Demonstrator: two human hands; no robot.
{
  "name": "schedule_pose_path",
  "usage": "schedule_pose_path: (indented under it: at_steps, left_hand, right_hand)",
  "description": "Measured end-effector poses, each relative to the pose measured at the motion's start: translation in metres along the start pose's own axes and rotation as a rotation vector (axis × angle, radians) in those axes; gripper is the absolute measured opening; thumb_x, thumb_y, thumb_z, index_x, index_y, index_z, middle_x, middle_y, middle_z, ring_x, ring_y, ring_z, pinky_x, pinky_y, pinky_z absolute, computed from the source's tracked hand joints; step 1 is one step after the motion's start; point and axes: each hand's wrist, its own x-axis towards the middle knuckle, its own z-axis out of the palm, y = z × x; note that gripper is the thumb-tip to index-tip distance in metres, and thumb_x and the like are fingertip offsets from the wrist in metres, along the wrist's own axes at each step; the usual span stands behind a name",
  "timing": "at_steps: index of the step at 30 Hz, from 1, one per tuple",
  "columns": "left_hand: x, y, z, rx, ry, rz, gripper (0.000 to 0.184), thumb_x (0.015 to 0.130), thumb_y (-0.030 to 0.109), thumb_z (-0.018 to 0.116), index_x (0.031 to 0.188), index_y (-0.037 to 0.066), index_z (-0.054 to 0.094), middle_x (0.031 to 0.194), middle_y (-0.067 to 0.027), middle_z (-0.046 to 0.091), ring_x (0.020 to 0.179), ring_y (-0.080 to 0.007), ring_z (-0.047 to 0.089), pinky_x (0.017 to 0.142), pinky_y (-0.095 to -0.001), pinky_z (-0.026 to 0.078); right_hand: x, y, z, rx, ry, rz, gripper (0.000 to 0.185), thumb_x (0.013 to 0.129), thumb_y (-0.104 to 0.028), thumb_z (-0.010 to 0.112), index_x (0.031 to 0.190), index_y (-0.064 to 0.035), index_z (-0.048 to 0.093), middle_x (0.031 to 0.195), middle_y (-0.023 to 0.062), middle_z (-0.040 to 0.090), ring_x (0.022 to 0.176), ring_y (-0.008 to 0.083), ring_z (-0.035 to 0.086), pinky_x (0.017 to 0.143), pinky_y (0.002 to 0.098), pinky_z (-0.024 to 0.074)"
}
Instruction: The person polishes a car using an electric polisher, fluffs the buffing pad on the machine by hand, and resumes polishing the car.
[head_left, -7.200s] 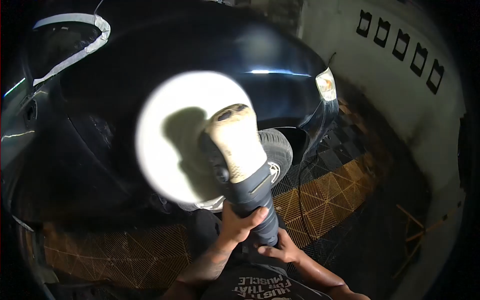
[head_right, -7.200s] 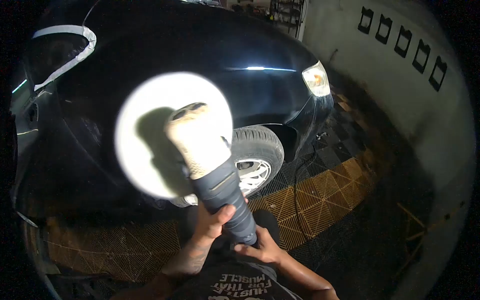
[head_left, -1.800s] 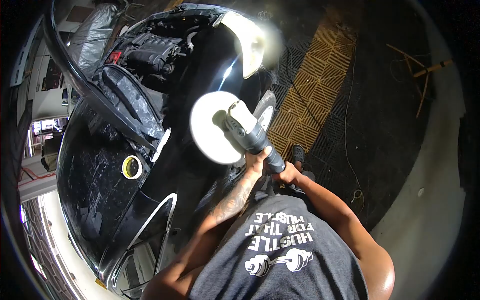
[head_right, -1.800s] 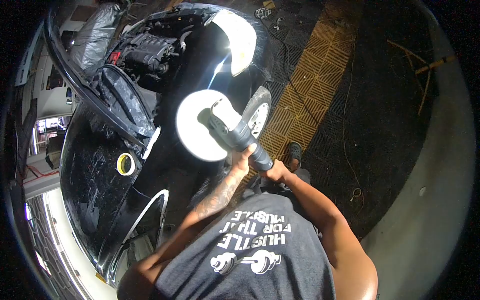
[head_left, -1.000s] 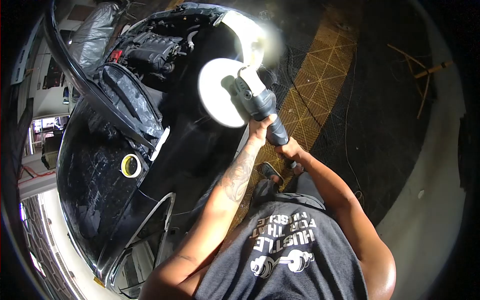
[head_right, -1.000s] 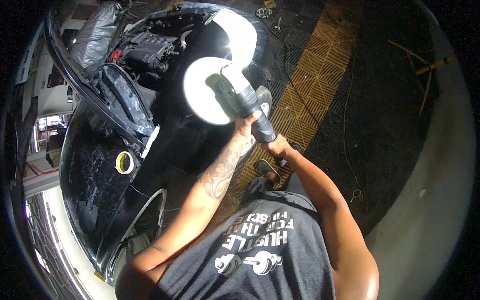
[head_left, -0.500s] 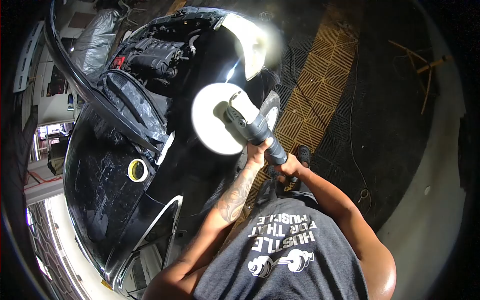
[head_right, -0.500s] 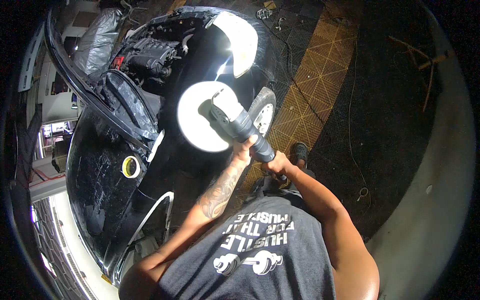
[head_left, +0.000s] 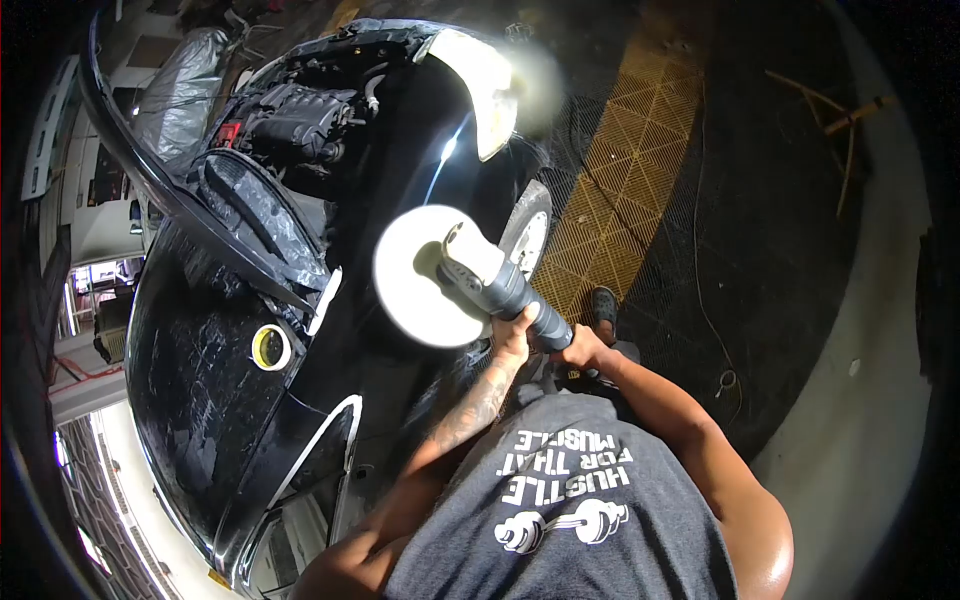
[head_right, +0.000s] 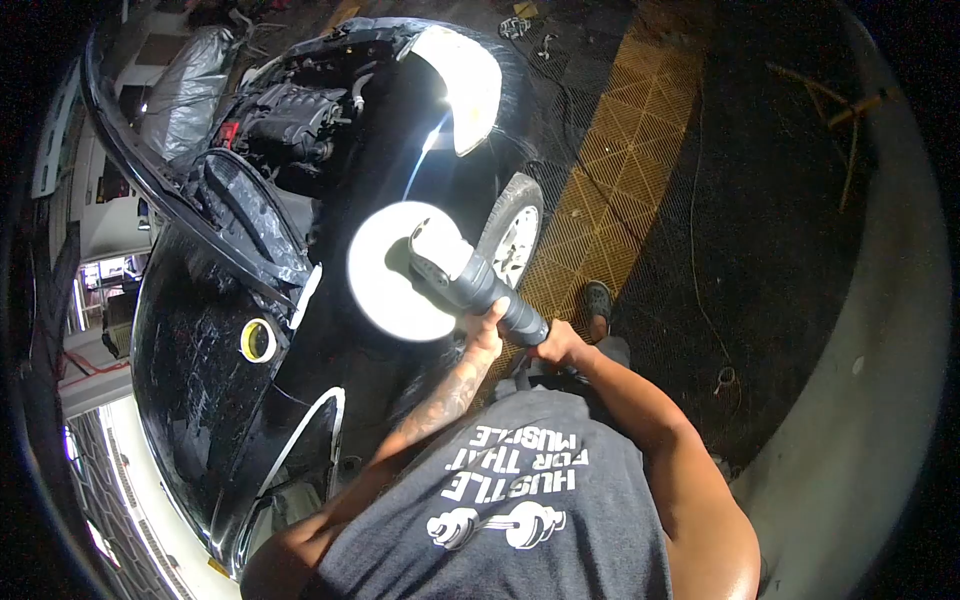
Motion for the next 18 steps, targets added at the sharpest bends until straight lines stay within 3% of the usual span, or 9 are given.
schedule_pose_path:
  at_steps: [8,9,11,13,14,15,16,17,18]
  left_hand:
    - [0.065,0.013,0.041,-0.042,-0.127,-0.026,0.061,0.069,0.029,0.086,0.116,0.005,0.055,0.101,-0.0028,0.058,0.097,-0.0182,0.058,0.086,-0.0382,0.051]
    - [0.069,0.02,0.048,-0.034,-0.124,-0.019,0.06,0.07,0.029,0.085,0.117,0.004,0.055,0.104,-0.0036,0.059,0.099,-0.0176,0.058,0.086,-0.0378,0.051]
    - [0.068,0.034,0.055,-0.027,-0.121,-0.003,0.06,0.072,0.03,0.084,0.117,0.003,0.055,0.107,-0.0044,0.059,0.101,-0.0171,0.057,0.086,-0.0374,0.051]
    - [0.055,0.061,0.046,0.255,-0.157,-0.217,0.047,0.077,0.027,0.081,0.112,0.002,0.062,0.099,-0.0053,0.065,0.087,-0.0143,0.061,0.077,-0.034,0.053]
    - [0.05,0.082,0.032,1.002,-0.179,-0.186,0.03,0.081,0.02,0.078,0.103,0.002,0.069,0.082,-0.0047,0.068,0.069,-0.0117,0.061,0.064,-0.0298,0.053]
    - [0.028,0.104,0.033,0.787,-0.13,0.274,0.031,0.081,0.026,0.079,0.095,0.0,0.069,0.081,-0.0082,0.07,0.06,-0.0103,0.062,0.057,-0.0273,0.052]
    - [0.025,0.133,0.025,0.924,0.009,0.269,0.028,0.079,0.02,0.079,0.094,0.0,0.068,0.084,-0.0099,0.071,0.064,-0.0121,0.064,0.061,-0.0293,0.053]
    - [0.027,0.151,0.009,1.109,0.163,0.595,0.027,0.077,0.016,0.079,0.095,0.0,0.067,0.08,-0.01,0.07,0.064,-0.0186,0.066,0.064,-0.0322,0.055]
    - [0.023,0.184,0.022,1.042,0.192,0.726,0.032,0.077,0.016,0.078,0.102,-0.001,0.065,0.089,-0.0137,0.069,0.08,-0.0272,0.068,0.076,-0.0361,0.055]
  right_hand:
    - [0.031,-0.016,-0.054,-0.007,0.167,0.115,0.054,0.062,-0.04,0.077,0.092,0.0037,0.071,0.084,0.0251,0.071,0.085,0.0335,0.072,0.073,0.0418,0.0552]
    - [0.035,-0.021,-0.063,0.014,0.12,0.1,0.04,0.064,-0.033,0.077,0.084,0.0002,0.069,0.073,0.0156,0.07,0.069,0.0251,0.07,0.063,0.038,0.0534]
    - [0.04,-0.02,-0.071,-0.006,0.165,0.087,0.038,0.064,-0.033,0.078,0.079,0.0002,0.067,0.066,0.0128,0.067,0.06,0.0222,0.065,0.059,0.0377,0.0515]
    - [0.03,-0.035,-0.088,0.033,0.175,0.022,0.038,0.064,-0.034,0.078,0.077,0.0003,0.067,0.063,0.012,0.065,0.058,0.0211,0.064,0.058,0.0377,0.0508]
    - [0.026,-0.039,-0.094,0.002,0.14,0.022,0.038,0.064,-0.033,0.078,0.077,0.0003,0.066,0.063,0.0114,0.065,0.058,0.0196,0.063,0.057,0.0374,0.0504]
    - [0.024,-0.041,-0.098,-0.025,0.106,0.023,0.037,0.064,-0.033,0.078,0.078,0.0002,0.066,0.063,0.0107,0.065,0.059,0.018,0.063,0.057,0.0371,0.05]
    - [0.03,-0.033,-0.095,-0.023,0.11,0.022,0.037,0.064,-0.033,0.078,0.078,0.0002,0.066,0.063,0.0107,0.065,0.059,0.018,0.063,0.057,0.0371,0.05]
    - [0.042,-0.013,-0.083,-0.06,0.146,-0.002,0.036,0.065,-0.031,0.077,0.078,0.0006,0.066,0.065,0.0101,0.066,0.061,0.0178,0.063,0.059,0.0374,0.0502]
    - [0.046,0.0,-0.074,-0.1,0.176,-0.024,0.034,0.065,-0.028,0.076,0.079,0.0011,0.066,0.066,0.0094,0.066,0.063,0.0177,0.063,0.06,0.0378,0.0503]
